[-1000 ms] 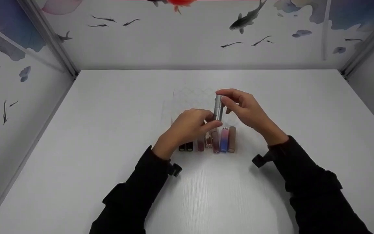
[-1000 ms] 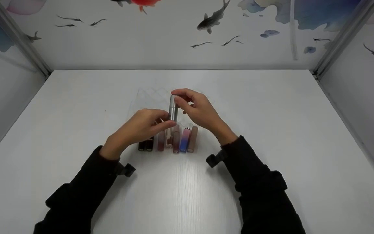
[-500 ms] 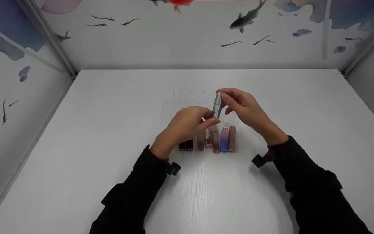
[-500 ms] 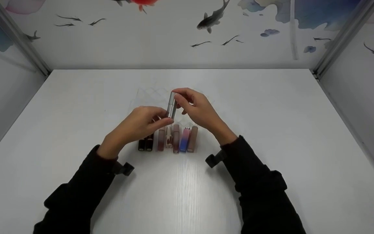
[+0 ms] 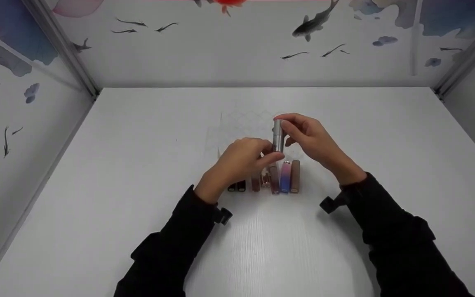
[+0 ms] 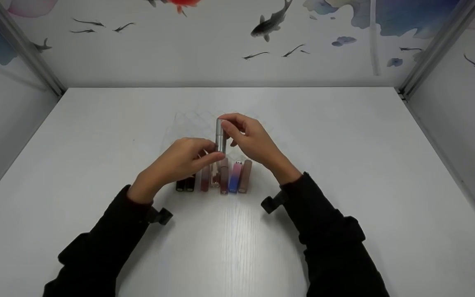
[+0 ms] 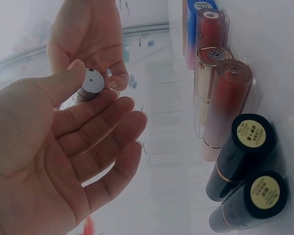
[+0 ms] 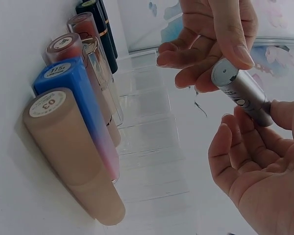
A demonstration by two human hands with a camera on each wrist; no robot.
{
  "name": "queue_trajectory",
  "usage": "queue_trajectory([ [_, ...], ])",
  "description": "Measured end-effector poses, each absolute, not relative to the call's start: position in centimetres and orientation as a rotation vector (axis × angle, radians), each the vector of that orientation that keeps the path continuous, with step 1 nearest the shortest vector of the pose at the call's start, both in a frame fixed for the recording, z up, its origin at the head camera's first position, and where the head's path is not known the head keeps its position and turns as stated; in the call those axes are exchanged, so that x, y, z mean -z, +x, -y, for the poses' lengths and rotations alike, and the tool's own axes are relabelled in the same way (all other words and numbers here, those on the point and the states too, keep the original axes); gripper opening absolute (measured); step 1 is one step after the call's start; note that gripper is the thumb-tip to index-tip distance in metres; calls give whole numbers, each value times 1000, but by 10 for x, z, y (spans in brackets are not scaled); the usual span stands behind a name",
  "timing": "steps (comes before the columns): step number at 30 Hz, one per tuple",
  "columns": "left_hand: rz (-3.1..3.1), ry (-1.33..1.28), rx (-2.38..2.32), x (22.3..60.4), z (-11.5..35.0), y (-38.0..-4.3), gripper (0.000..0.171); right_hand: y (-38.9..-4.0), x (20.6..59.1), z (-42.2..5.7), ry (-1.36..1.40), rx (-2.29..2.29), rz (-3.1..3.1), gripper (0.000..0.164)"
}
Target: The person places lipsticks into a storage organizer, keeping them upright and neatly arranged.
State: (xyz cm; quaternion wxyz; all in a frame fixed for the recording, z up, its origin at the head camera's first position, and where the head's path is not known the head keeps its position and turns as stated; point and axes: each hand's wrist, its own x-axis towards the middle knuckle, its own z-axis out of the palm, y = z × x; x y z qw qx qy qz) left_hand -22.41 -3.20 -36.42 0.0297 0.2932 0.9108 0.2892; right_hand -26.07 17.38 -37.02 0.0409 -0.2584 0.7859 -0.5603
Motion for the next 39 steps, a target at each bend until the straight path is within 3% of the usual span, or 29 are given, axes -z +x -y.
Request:
queue_trajectory([
  [28,-2765,914,-910,366,31,-224,37,-259,369,-173,-801,1678,-2473,31],
  [39,-3050,857,-830,363,46,-229,40,-262,363,-181,-808,1731,-2481,33],
])
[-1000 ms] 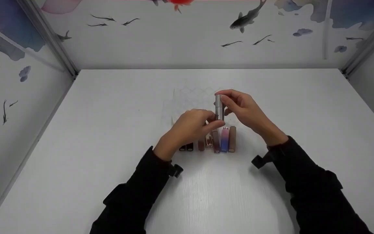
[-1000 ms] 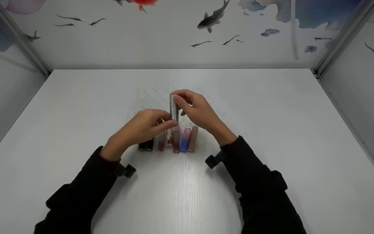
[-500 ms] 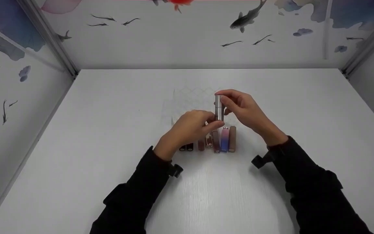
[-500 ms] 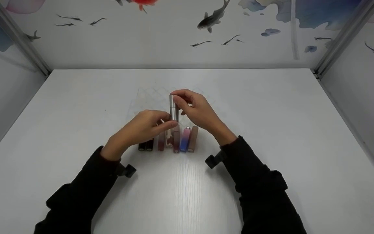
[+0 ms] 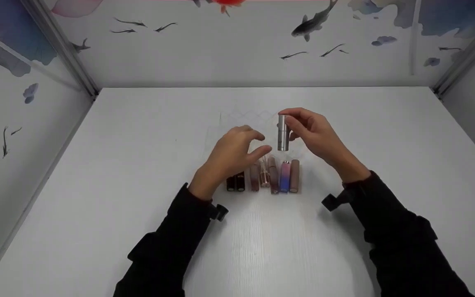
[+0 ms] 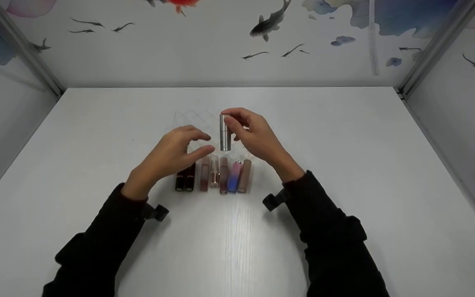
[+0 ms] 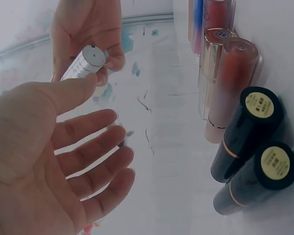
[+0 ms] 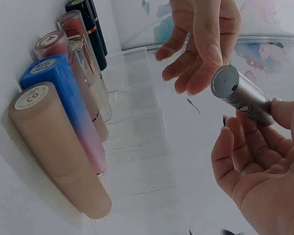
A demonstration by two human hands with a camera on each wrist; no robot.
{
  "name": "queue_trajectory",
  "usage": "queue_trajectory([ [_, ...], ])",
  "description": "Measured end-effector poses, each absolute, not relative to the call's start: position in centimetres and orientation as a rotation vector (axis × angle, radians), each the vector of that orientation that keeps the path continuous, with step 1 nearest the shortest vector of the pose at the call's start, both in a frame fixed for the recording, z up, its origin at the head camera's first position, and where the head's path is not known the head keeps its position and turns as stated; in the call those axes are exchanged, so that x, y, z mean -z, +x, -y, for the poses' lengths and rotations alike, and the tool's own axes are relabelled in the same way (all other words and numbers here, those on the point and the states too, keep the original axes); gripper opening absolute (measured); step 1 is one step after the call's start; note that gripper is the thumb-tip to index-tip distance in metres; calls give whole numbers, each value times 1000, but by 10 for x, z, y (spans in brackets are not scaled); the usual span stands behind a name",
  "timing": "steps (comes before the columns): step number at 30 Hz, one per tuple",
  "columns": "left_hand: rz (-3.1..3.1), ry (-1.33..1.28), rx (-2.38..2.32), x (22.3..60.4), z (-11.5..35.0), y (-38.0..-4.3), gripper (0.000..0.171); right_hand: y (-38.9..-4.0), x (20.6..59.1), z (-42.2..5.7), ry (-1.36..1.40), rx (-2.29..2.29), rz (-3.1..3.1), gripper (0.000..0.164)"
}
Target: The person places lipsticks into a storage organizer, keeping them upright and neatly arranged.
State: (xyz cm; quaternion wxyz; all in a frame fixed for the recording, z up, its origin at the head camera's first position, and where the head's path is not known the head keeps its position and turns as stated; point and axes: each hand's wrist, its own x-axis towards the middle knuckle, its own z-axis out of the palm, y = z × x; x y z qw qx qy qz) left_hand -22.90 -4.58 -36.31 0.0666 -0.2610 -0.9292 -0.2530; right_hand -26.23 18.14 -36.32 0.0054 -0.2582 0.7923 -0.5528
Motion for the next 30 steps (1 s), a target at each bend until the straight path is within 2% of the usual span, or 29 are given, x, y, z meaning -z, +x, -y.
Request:
queue_trajectory([
  [5,2785,-582,717,361,57,-233,41,-264,358,-188,-790,1772,-2507,34],
  [11,2927,-405,768,362,70,-239,62,-267,352,-198,-774,1823,-2584,36],
  [18,3068,-338,775,370,77,-247,84,-259,336,-203,-736,1816,-2728,35],
  [30,3109,-287,924,376,83,-253,82,-254,323,-209,-696,1853,-2758,34],
])
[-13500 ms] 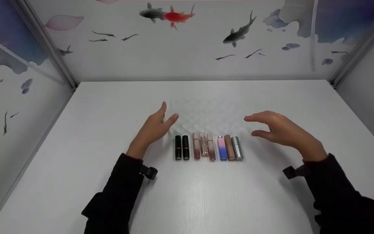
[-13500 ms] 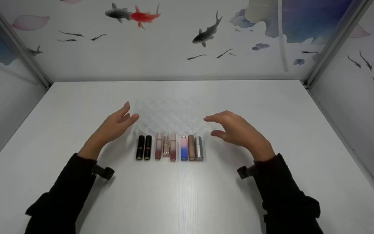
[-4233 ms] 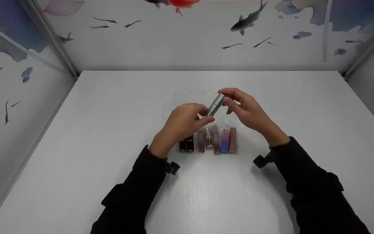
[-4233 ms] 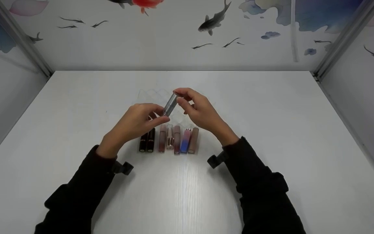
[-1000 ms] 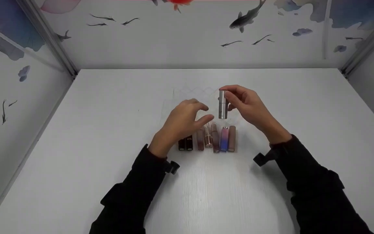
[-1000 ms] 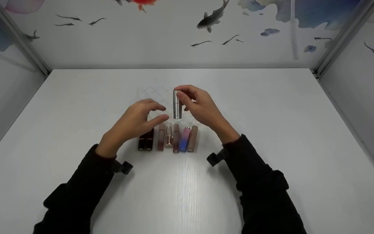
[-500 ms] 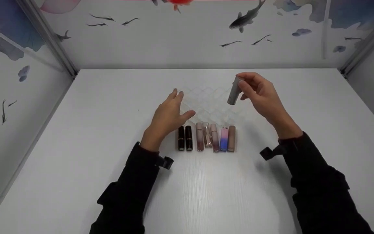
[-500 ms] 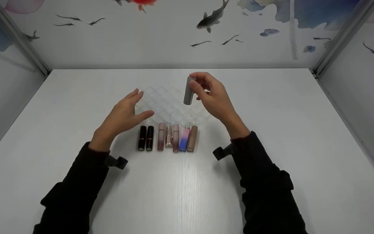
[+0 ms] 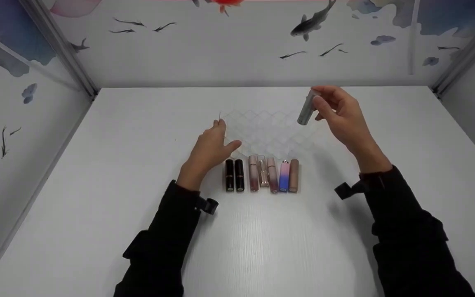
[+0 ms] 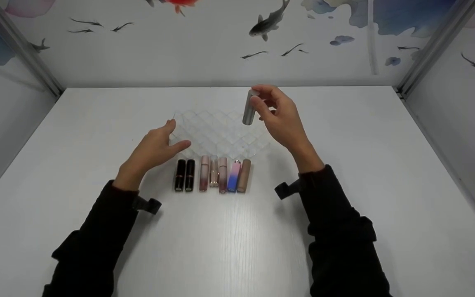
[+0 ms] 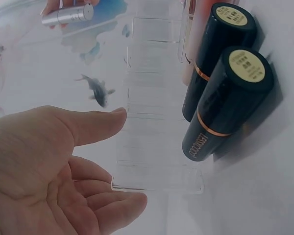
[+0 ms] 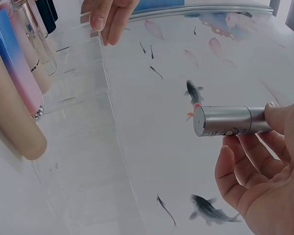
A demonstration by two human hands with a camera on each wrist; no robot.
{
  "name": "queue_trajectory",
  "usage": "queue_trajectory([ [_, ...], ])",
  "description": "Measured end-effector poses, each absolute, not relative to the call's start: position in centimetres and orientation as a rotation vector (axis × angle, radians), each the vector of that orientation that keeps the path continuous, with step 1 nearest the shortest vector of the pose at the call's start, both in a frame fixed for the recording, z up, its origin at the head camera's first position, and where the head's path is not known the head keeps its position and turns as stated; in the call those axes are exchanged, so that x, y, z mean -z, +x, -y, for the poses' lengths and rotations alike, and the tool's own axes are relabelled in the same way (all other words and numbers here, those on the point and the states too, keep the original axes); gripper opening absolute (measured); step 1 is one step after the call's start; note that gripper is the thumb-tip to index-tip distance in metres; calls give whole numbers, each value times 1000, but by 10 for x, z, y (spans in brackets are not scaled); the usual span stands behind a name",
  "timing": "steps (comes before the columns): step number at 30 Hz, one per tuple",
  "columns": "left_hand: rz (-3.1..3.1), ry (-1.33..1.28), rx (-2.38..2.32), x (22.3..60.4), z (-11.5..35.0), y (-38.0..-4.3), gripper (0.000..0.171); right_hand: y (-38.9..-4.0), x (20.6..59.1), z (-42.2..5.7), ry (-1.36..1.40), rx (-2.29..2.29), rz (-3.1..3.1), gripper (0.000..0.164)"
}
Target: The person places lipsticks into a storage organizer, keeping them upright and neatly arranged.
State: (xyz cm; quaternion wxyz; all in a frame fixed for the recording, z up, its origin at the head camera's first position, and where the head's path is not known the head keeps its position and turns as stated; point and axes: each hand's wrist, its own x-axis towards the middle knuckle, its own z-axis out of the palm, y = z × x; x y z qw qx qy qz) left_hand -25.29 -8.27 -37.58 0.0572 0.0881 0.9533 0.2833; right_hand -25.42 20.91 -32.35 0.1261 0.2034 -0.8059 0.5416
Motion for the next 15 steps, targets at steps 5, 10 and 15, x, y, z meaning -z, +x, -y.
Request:
queue_trajectory([
  [5,-2886,264,-869,375,83,-253,81,-256,323,-212,570,-1538,2354,36],
  [10,-2898,271,-874,376,83,-254,78,-267,332,-222,534,-1470,2363,35],
  [15,-2915,267,-865,376,83,-253,78,-279,343,-233,478,-1348,2403,34],
])
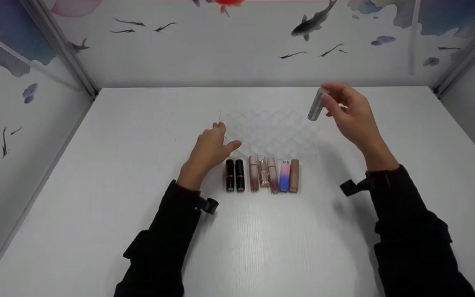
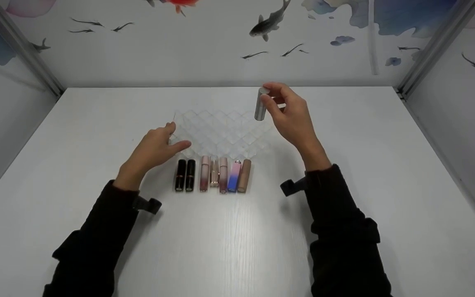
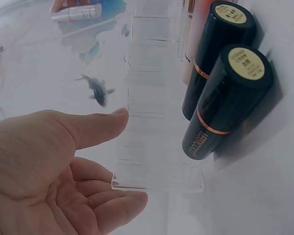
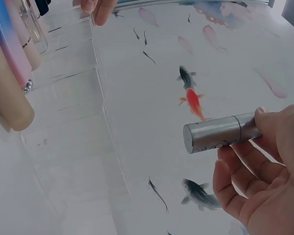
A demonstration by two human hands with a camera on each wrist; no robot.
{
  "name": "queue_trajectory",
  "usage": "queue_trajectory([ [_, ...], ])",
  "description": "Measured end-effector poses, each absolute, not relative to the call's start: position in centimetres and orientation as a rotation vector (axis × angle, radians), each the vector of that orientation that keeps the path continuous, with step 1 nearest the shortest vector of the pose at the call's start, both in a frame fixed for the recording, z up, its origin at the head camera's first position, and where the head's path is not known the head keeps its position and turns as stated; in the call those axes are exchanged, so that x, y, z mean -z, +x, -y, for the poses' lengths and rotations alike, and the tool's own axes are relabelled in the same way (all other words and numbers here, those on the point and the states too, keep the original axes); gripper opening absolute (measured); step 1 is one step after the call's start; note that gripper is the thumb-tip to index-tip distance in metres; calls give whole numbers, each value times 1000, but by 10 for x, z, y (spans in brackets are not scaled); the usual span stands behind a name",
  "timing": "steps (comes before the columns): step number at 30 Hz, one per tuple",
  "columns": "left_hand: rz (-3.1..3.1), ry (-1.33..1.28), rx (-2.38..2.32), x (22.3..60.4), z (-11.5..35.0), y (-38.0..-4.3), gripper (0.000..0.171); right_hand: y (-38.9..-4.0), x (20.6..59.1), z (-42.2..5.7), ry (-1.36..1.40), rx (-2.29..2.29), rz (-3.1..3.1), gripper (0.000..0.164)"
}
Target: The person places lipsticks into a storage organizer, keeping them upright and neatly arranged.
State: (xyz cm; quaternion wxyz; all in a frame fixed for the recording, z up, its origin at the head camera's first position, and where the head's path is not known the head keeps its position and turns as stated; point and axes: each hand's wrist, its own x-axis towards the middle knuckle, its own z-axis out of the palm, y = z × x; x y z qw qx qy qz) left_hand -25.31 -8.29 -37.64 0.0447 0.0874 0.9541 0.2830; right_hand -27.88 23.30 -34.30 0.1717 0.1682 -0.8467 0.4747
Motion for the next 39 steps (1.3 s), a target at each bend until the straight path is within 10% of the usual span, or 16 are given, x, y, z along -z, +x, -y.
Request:
queue_trajectory([
  [39,-2931,230,-851,379,83,-255,78,-289,361,-246,362,-932,2963,38],
])
